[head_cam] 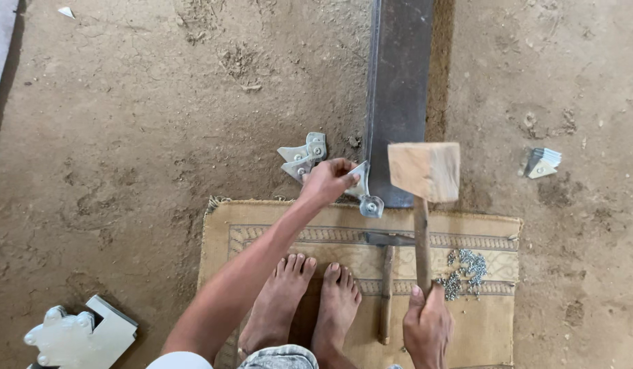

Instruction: The person places small galvanized metal bracket pieces on a heavy steel bar anvil and strikes them with a wooden mallet to bend and shape them, setting finished pieces aside. Later they switch to a smaller hammer and continue flattening brackets one at a time, stacking completed pieces on the mat.

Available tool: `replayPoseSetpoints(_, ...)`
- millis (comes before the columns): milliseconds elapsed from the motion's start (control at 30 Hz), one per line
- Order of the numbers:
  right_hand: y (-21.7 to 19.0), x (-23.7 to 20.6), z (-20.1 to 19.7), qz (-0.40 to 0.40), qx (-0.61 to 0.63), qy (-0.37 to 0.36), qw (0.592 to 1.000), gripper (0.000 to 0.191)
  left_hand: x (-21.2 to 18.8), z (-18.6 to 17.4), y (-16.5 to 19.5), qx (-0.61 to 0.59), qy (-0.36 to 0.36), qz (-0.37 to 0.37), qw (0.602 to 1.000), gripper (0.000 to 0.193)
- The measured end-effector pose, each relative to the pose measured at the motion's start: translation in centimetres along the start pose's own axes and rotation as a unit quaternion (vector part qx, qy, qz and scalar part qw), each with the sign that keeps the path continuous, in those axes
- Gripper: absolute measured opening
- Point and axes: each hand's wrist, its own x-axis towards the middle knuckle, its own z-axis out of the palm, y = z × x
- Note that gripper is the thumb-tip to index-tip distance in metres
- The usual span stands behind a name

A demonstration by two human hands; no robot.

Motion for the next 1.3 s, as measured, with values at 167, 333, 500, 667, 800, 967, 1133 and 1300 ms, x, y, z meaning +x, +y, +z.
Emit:
replayPoseSetpoints(167,1.0,0.1,0.6,-0.002,0.025,0.024,0.999,0.037,0.3,-0.1,0.5,-0.299,0.066,-0.073,0.949,0.034)
replayPoseSetpoints(333,0.8,-0.8,-1.4,-0.025,0.028,0.035,0.999,0.037,1.9,1.5,-1.3,-0.404,0.033,-0.109,0.908,0.038)
replayPoseSetpoints(500,1.5,-4.1,-3.0,0.003,0.086,0.079,0.993,0.035,2.3,2.6,-3.1,-0.445,0.045,-0.121,0.886,0.033)
replayPoseSetpoints(667,0.8,-3.2,-1.9,0.066,0.058,0.011,0.996,0.039,2.2,2.8,-3.3,-0.458,0.046,-0.115,0.88,0.021)
replayPoseSetpoints(800,-0.4,-3.4,-3.0,-0.051,0.022,0.041,0.998,0.036,2.2,2.7,-3.1,-0.466,0.038,-0.121,0.876,0.016)
replayPoseSetpoints(967,0.2,-3.3,-2.9,0.029,0.034,0.008,0.999,0.034,2.1,2.7,-2.9,-0.472,0.047,-0.134,0.87,0.017)
replayPoseSetpoints(1133,5.5,-1.7,1.6,-0.049,-0.03,0.092,0.994,0.042,1.4,3.0,-2.5,-0.453,0.089,-0.135,0.877,0.021)
replayPoseSetpoints(1300,11.4,-4.1,4.5,-0.005,-0.004,0.076,0.997,0.04,1.2,1.2,-0.3,-0.116,0.054,-0.031,0.991,0.037)
